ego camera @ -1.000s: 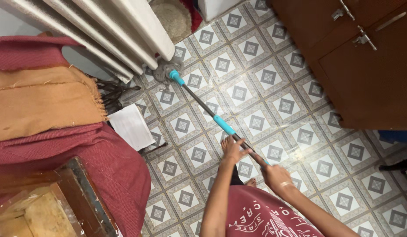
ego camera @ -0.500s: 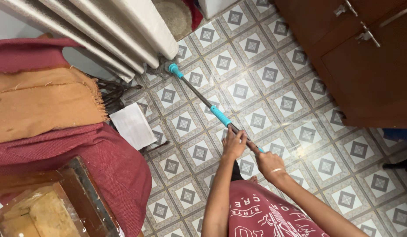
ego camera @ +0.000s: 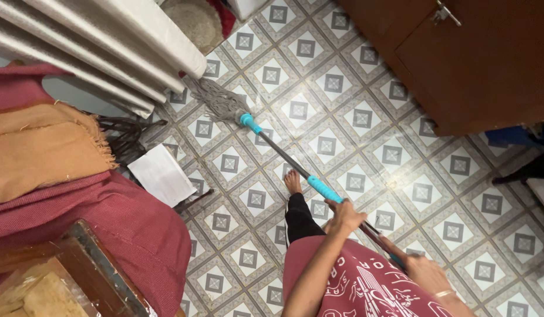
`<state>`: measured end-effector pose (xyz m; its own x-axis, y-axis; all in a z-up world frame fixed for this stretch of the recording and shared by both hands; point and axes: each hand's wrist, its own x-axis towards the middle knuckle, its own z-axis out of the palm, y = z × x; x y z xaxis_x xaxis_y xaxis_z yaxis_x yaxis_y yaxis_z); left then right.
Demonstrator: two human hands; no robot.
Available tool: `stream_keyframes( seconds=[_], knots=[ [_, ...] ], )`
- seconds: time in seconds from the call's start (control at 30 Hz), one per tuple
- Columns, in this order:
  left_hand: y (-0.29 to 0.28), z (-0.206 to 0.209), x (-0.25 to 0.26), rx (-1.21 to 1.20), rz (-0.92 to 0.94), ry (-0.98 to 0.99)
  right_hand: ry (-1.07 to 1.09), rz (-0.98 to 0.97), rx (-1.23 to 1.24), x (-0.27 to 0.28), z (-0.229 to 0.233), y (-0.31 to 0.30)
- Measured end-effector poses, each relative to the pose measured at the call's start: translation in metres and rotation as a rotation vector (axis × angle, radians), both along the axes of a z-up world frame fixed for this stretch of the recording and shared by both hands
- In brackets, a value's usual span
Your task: The person mops a tiled floor in a room using a mop with a blue and black handle.
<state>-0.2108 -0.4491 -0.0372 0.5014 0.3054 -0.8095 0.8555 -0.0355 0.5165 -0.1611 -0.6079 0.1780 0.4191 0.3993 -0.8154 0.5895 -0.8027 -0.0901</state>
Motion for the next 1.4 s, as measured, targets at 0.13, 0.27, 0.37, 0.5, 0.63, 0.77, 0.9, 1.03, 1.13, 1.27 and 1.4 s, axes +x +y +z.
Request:
stream_keyframes(
  seconds=[0.13,0.27,0.37,0.5,0.63,0.77,0.9,1.03,1.13,1.27,1.4],
  knots=[
    [-0.018,0.033,0.007,-0.062,-0.001,0.031,0.039,-0.048,0.027,0.0,0.009,-0.03],
    [-0.004,0.014,0.017,-0.037,-0.006,0.061,-0.02,0.007,0.053,0.0,-0.018,-0.029],
    [0.028,-0.006,0.02,-0.026,-0.016,0.077,-0.056,0.099,0.057,0.001,-0.043,-0.004],
    [0.079,-0.043,0.016,0.126,-0.015,0.099,0.002,0.014,0.079,-0.01,-0.065,0.051],
    [0.131,-0.084,0.003,0.369,0.069,0.029,-0.06,0.051,0.289,-0.025,-0.089,0.114],
    [0.177,-0.09,0.001,0.345,0.328,-0.031,-0.077,0.069,0.398,-0.023,-0.102,0.179],
    [0.209,-0.081,0.012,0.342,0.333,0.05,-0.001,0.048,0.364,-0.001,-0.103,0.22],
    [0.215,-0.088,0.015,0.303,0.464,-0.109,0.081,0.043,0.436,0.034,-0.09,0.227],
    [0.21,-0.089,0.027,0.108,0.466,-0.037,0.074,-0.001,0.363,0.054,-0.063,0.216],
    [0.169,-0.086,0.041,-0.056,0.584,-0.029,0.105,-0.118,0.201,0.06,-0.025,0.177],
    [0.107,-0.085,0.028,-0.219,0.58,0.085,0.134,-0.242,0.141,0.033,-0.013,0.11]
  ],
)
